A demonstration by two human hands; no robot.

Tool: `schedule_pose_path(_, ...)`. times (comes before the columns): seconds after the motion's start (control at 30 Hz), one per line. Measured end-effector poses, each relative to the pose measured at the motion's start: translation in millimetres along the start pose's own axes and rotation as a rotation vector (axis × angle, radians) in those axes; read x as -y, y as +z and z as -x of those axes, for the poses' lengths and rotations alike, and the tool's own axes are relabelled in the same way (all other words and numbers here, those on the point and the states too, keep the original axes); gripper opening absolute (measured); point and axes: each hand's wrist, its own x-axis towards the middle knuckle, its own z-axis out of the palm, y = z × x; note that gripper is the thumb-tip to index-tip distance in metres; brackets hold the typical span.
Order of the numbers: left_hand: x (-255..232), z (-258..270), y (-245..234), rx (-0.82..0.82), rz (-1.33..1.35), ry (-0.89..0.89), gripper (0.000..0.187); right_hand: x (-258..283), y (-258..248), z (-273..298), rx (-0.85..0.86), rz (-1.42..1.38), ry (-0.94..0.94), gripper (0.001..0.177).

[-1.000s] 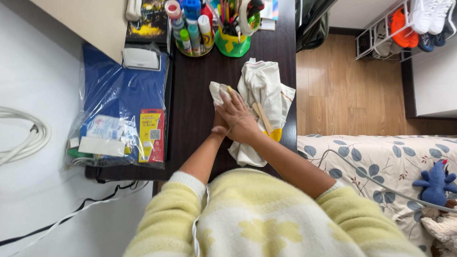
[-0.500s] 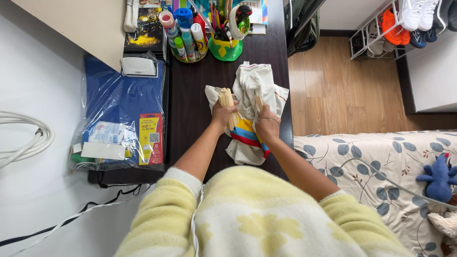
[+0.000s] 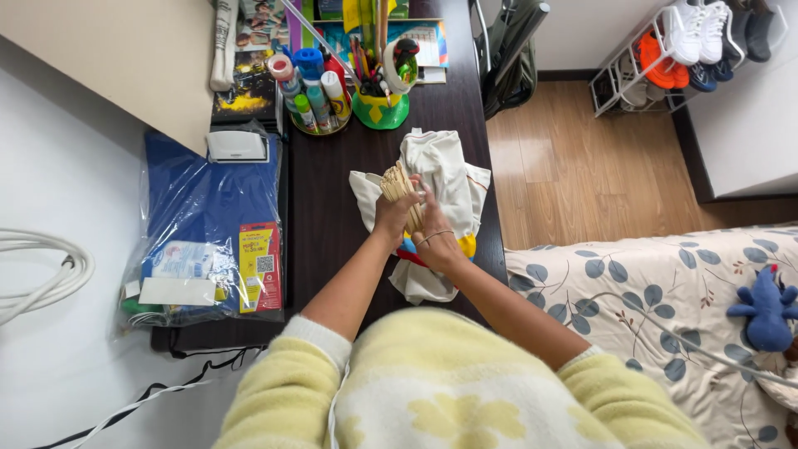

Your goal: The person places a blue plastic bag on a desk, then unwraps a bundle of wooden sticks from a cloth. They wipe the sticks with the cloth, separate them, and re-bundle them with a rubber band. The person continues to adjust and re-bundle the sticks repeatedly.

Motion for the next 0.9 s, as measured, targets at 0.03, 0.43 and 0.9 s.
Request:
schedule_pose_path(0.03, 6, -1, 1, 0.006, -0.001, -0.005, 0.044, -30, 10, -1, -0.005, 0.002, 0.006, 0.096)
schedule_pose_path(0.43, 84, -22, -23, 0.143, -0.613, 0.288, 0.053, -80, 21, -25, -0.262, 0.301, -0.581, 0.072)
schedule_pose_path(0.9, 51, -16, -9, 0.254, -0.474, 0.259, 0.080, -77, -28, -42, -0.170, -0.601, 0.037, 0.115)
